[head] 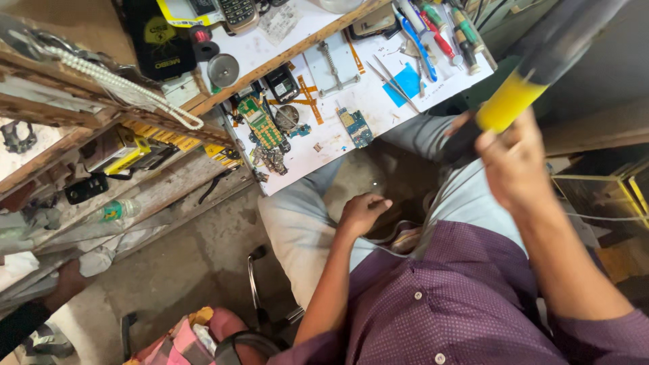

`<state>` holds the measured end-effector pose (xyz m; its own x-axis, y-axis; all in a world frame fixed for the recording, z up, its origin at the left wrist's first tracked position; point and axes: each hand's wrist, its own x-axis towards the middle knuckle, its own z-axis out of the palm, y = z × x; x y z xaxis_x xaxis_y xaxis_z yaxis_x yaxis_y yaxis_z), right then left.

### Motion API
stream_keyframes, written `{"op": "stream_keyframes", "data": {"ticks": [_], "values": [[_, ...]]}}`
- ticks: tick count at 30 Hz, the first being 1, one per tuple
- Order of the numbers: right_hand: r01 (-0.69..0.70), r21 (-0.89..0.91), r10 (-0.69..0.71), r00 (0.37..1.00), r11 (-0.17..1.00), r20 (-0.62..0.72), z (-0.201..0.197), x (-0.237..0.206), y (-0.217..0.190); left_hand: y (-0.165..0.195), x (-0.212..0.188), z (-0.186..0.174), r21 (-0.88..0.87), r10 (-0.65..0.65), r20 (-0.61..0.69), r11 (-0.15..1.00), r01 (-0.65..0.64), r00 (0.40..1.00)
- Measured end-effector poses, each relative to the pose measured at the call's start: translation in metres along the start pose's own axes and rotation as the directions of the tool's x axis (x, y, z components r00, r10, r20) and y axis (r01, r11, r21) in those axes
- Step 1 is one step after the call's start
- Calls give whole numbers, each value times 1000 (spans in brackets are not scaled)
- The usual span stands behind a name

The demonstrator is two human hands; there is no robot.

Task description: The person sits at a repair bench working on a phone motherboard. They hold the board with tweezers while directing a hot air gun at it, repositioning the board on the work mat, and continuing to heat and probe the board's components.

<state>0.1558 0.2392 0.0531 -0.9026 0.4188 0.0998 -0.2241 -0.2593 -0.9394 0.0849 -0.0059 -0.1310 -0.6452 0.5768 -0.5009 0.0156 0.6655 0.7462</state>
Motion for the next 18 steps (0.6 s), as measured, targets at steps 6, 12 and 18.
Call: {"op": "stream_keyframes", "data": {"ticks": [6, 12, 18], "values": [[-150, -274, 165, 986, 950, 34, 0, -51, 93, 42, -79, -39, -471, -51, -364, 871, -137, 930], [-287, -483, 349, 936, 827, 41, 12, -63, 145, 91, -122, -103, -211, 166, -746, 860, -465, 645], [-10, -720, 244, 944, 694, 223, 23, -66, 143, 136, -138, -133, 106, 411, -712, 864, -492, 569]]}}
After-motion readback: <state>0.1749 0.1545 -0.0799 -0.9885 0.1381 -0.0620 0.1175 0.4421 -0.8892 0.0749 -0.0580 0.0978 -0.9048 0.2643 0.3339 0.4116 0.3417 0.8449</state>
